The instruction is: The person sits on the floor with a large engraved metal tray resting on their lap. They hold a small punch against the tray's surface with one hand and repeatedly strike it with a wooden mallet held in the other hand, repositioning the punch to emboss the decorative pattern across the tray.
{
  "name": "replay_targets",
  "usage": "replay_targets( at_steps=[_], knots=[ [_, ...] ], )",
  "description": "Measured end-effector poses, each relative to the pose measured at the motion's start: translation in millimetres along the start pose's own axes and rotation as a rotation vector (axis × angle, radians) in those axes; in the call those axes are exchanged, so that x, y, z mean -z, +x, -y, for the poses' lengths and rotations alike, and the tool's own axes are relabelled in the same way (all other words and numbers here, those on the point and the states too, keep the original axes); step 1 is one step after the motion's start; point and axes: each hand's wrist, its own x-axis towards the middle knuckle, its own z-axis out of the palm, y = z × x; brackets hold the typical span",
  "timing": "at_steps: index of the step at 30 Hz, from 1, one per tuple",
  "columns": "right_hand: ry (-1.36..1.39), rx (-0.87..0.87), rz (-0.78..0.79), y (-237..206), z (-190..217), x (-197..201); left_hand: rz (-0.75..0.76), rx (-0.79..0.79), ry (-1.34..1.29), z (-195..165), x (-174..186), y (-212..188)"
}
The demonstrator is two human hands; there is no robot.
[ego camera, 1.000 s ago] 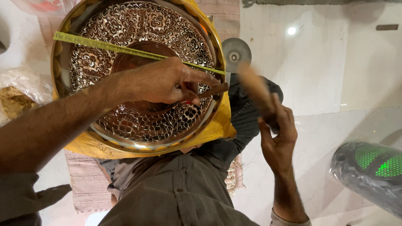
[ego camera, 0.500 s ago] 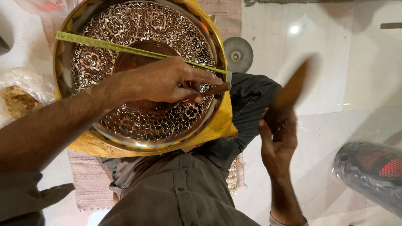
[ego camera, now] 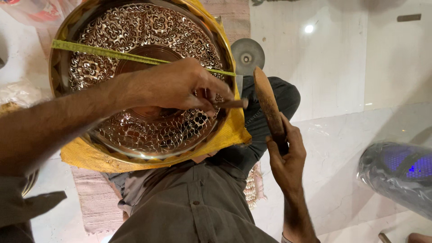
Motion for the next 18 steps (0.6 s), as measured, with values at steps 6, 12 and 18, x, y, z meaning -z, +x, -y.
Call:
replay_targets(
  at_steps=[6,12,18],
  knots=[
    [0.001,-0.023,-0.034,-17,-4,-4,0.186,0.026,0.150,0,6,9],
    [0.038,-0.048,-0.054,-33,-9,-9,0.224,0.027,0.116,-1,6,12],
    [0.098,-0.142,-0.070,-43,-17,-11,0.244,0.063,0.182,-2,4,13]
  ],
)
